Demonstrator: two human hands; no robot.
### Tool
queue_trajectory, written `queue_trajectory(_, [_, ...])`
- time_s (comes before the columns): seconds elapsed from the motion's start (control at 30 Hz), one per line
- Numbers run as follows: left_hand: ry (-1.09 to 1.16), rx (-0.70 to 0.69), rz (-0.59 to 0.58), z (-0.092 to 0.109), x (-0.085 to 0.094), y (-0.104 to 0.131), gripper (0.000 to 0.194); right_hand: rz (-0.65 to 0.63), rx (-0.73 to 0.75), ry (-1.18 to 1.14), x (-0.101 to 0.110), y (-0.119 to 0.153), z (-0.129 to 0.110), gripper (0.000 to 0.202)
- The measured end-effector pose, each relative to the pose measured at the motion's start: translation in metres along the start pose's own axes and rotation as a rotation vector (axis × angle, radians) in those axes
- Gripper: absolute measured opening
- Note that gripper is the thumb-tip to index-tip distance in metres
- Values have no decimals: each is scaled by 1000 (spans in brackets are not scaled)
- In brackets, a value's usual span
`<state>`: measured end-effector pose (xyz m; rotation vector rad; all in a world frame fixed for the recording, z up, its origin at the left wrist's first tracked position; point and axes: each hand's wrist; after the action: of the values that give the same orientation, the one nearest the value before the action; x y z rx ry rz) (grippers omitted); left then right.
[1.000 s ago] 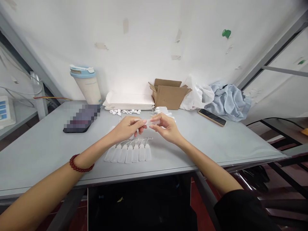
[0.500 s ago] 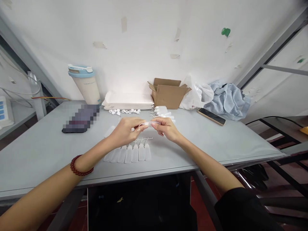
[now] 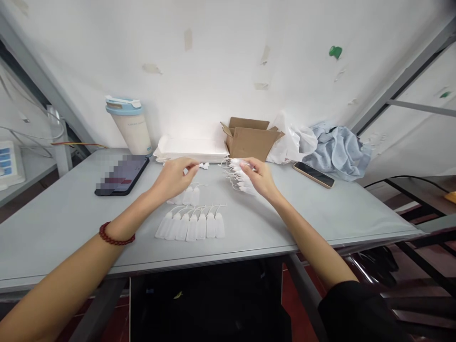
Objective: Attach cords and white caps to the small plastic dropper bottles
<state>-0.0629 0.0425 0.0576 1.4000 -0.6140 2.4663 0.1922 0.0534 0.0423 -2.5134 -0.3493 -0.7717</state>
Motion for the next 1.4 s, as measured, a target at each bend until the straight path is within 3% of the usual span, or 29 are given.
queue_trajectory(0.07, [-112, 89, 34, -15, 4, -5, 33, 97, 20, 196, 7, -4, 12, 39])
queue_trajectory(0.13, [-213, 153, 37, -33, 8, -9, 36, 110, 17, 315, 11, -7, 23, 38])
queue_trajectory(0.3, [-316, 228, -90, -71, 16, -15, 37, 10, -93, 488, 15, -11, 38, 30])
queue_trajectory(0.43, [-296, 221, -136, -88, 16, -17, 39, -58, -138, 502, 16, -12, 43, 29])
queue_trajectory(0.8, [-316, 74, -224, -91, -4, -19, 43, -123, -212, 537, 17, -11, 47, 30])
queue_trajectory(0.97, [-364, 100, -249, -92, -4, -19, 42, -37, -168, 505, 18, -10, 43, 25])
queue_trajectory(1.1, [-368, 112, -248, -94, -5, -19, 41, 49, -75, 381, 19, -7, 21, 13])
queue_trajectory(1.2, [-370, 128, -241, -96, -6, -19, 40, -121, -120, 131, 18, 0, -4, 26])
queue_trajectory(1.3, [-372, 147, -235, -97, -6, -19, 37, -480, -178, -63, 11, 10, -25, 40])
queue_trajectory(1.4, [-369, 154, -231, -93, -4, -18, 34, -783, -172, -63, -3, 20, -39, 40])
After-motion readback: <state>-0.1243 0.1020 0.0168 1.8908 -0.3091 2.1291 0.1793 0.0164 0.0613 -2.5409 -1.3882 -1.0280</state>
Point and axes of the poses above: each hand's wrist, its own y-axis away from the middle knuckle, its own x-axis out of the back of the hand, z = x × y, and after that the axes turned 15 degrees about -z, right-handed
